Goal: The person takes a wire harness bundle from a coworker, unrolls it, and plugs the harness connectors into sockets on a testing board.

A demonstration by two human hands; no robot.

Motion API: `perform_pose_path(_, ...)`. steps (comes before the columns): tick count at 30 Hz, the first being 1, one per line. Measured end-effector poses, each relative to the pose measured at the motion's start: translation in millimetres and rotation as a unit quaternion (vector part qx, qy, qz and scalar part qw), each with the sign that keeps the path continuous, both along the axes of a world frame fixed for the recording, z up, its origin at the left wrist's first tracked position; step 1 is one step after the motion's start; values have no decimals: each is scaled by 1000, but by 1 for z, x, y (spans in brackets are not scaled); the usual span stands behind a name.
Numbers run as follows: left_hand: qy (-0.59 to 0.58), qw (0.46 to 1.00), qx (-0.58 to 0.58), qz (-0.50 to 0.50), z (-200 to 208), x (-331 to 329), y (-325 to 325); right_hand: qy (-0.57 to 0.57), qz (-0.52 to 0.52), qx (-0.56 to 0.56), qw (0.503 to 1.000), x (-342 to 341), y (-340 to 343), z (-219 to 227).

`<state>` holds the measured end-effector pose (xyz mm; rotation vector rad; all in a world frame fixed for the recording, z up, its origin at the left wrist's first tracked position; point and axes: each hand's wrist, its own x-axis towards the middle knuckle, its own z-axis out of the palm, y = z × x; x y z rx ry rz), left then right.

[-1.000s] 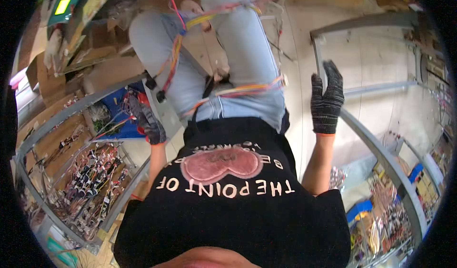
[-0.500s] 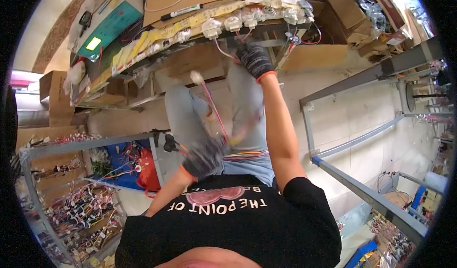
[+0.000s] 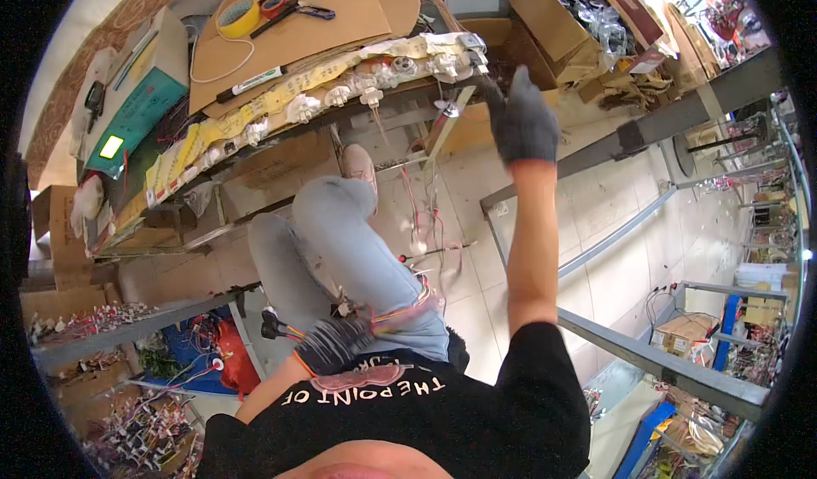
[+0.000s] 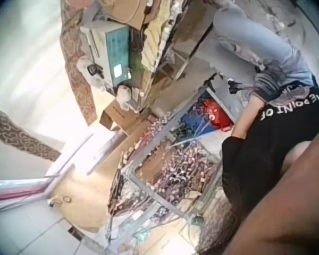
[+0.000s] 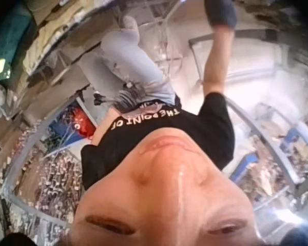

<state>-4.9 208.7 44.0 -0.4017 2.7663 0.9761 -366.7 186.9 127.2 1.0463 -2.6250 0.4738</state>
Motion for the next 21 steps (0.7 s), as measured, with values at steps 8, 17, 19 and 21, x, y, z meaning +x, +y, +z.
perform_pose_path(8, -55, 992, -15, 114, -11, 58, -46, 36, 238, 49, 969, -82, -16, -72)
perform_pose_path(17, 45, 978, -85, 185, -27, 70, -31, -293, 130, -77, 944, -5, -42, -79)
perform_pose_path(19, 31, 935, 39, 351, -13, 76, -25, -359, 260, 46, 895, -1, 0, -106)
perform_pose_path(21, 8, 936, 10, 351, -12, 82, -33, -304, 411, 101, 853, 2, 14, -101)
